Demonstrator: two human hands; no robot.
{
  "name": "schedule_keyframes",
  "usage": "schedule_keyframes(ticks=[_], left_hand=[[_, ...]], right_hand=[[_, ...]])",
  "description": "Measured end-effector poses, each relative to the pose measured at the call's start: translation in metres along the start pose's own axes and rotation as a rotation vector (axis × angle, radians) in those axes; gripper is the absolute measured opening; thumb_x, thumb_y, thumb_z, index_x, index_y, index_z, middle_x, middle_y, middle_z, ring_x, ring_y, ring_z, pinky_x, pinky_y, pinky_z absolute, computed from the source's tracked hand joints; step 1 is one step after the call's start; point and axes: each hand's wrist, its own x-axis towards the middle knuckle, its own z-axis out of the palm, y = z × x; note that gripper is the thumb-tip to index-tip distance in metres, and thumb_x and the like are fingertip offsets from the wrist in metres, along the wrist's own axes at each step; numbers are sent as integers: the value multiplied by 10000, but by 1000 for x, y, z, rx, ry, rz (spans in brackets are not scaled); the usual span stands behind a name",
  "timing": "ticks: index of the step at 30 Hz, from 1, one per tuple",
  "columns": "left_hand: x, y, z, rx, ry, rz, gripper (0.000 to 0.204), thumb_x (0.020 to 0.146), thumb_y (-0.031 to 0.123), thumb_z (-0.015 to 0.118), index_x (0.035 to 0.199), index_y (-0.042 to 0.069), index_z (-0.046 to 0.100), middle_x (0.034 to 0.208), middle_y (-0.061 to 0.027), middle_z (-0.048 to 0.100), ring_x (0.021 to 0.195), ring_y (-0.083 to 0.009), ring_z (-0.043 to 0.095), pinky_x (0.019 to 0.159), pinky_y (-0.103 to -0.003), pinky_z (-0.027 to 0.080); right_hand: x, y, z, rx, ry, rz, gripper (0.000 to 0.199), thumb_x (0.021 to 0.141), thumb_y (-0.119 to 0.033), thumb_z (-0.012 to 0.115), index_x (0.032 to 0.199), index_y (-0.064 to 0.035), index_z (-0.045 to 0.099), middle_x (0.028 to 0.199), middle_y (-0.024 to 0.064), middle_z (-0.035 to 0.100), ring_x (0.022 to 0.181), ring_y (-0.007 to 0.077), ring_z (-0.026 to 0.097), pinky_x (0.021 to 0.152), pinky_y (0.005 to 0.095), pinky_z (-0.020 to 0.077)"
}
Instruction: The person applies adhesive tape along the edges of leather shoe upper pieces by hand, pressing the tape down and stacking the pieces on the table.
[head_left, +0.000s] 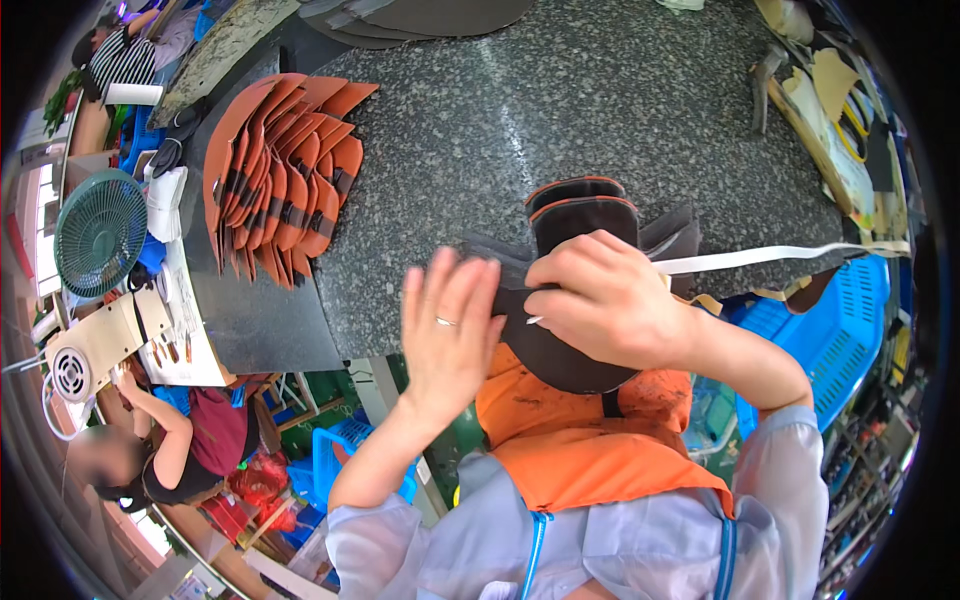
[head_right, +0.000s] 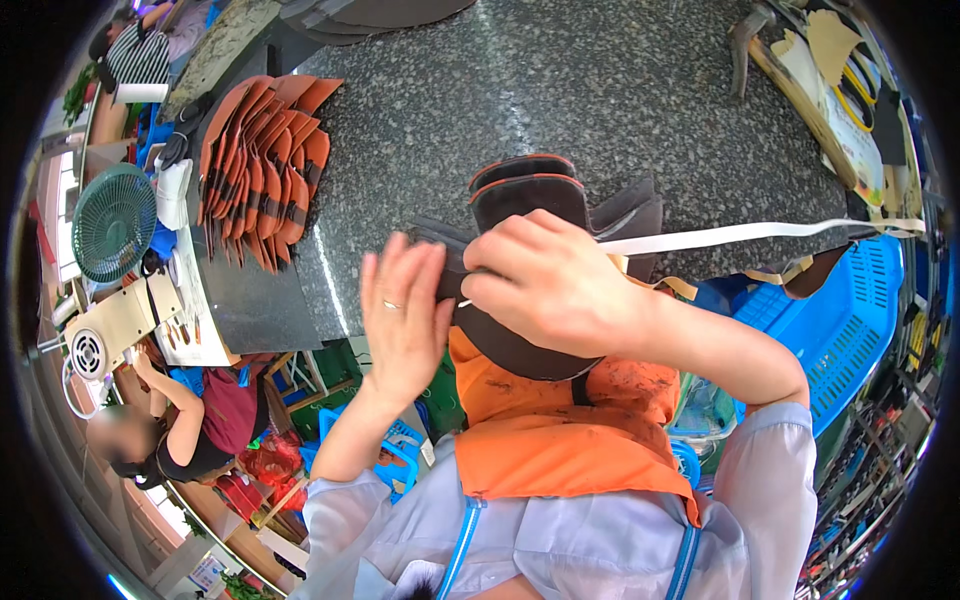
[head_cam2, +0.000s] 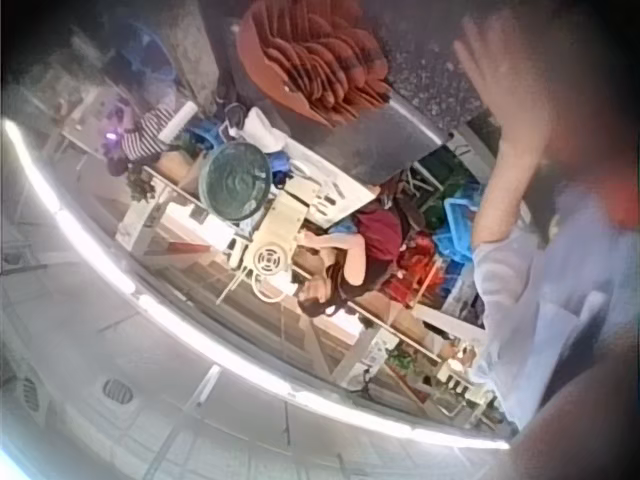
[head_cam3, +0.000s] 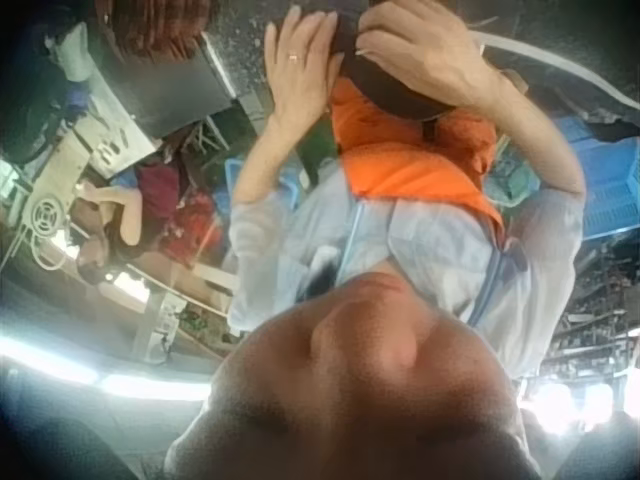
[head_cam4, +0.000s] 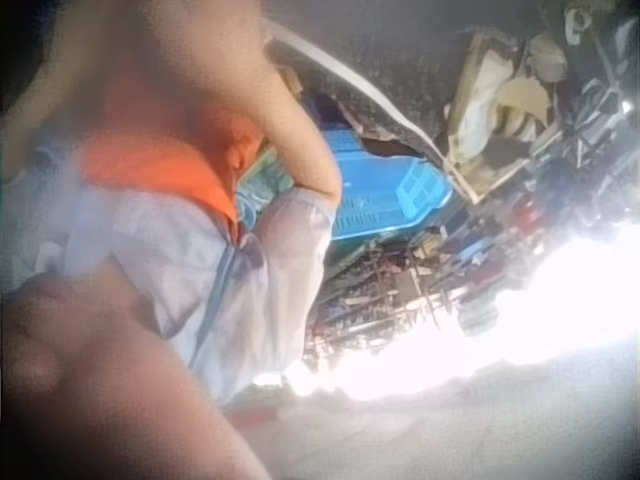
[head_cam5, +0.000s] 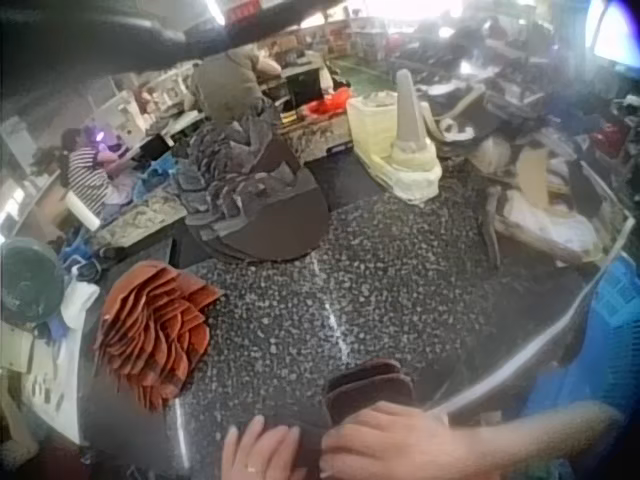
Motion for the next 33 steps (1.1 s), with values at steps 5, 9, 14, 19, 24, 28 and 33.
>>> schedule_keyframes(ticks=[5, 9, 14, 19, 24, 28, 33], left_hand=[[17, -3, -39, -41, 182, -116, 656, 772, 162, 822, 1382, 84, 593, 1546, -199, 437, 1501, -416, 290, 1197, -617, 191], [54, 31, -6, -206, -89, 234, 804, 754, 354, 823, 1448, 81, 523, 1577, -202, 387, 1491, -433, 288, 1175, -598, 283], [83, 28, -24, -286, -252, 224, 669, 807, 341, 800, 1406, 133, 585, 1520, -137, 492, 1424, -363, 423, 1159, -576, 306], [231, -39, -21, -256, 513, 53, 373, 869, 134, 727, 1225, 45, 659, 1379, -195, 550, 1275, -389, 522, 1079, -455, 405], [330, -171, 25, 7, 689, -387, 582, 747, 232, 837, 1220, 22, 570, 1284, -243, 493, 1183, -426, 515, 996, -493, 442], [315, -140, 60, -7, 805, -150, 410, 753, 14, 771, 1108, 75, 575, 1248, -208, 502, 1192, -413, 492, 984, -499, 419], [281, -118, 17, -641, 714, -205, 321, 843, -54, 669, 1115, 35, 525, 956, -146, 626, 980, -297, 629, 948, -371, 463]], right_hand=[[-19, 11, -55, 590, 609, 425, 205, 933, 45, 601, 1136, 22, 623, 931, 89, 668, 840, 138, 643, 703, 258, 500], [-29, 13, -75, 633, 799, 421, 342, 1045, -94, 468, 1341, 65, 528, 812, 57, 612, 715, 94, 561, 602, 223, 415], [-46, 5, -69, 431, 314, 654, 549, 1025, -50, 493, 1547, 22, 337, 766, 60, 587, 619, 148, 578, 599, 290, 472], [-38, 6, -57, 117, 128, 651, 864, 907, -14, 659, 1588, 44, 132, 726, 116, 573, 602, 302, 639, 554, 390, 509], [-42, -3, -60, 169, 199, 579, 903, 883, 11, 658, 1587, 62, 94, 770, 97, 617, 651, 279, 667, 613, 350, 534], [-66, 7, -73, 481, 323, 967, 822, 898, 28, 566, 1597, 33, 134, 889, 105, 643, 815, 242, 675, 794, 351, 534], [-43, 11, -81, 416, 210, 938, 657, 904, 36, 573, 1530, -14, 381, 1017, 111, 643, 921, 204, 637, 870, 305, 502]])
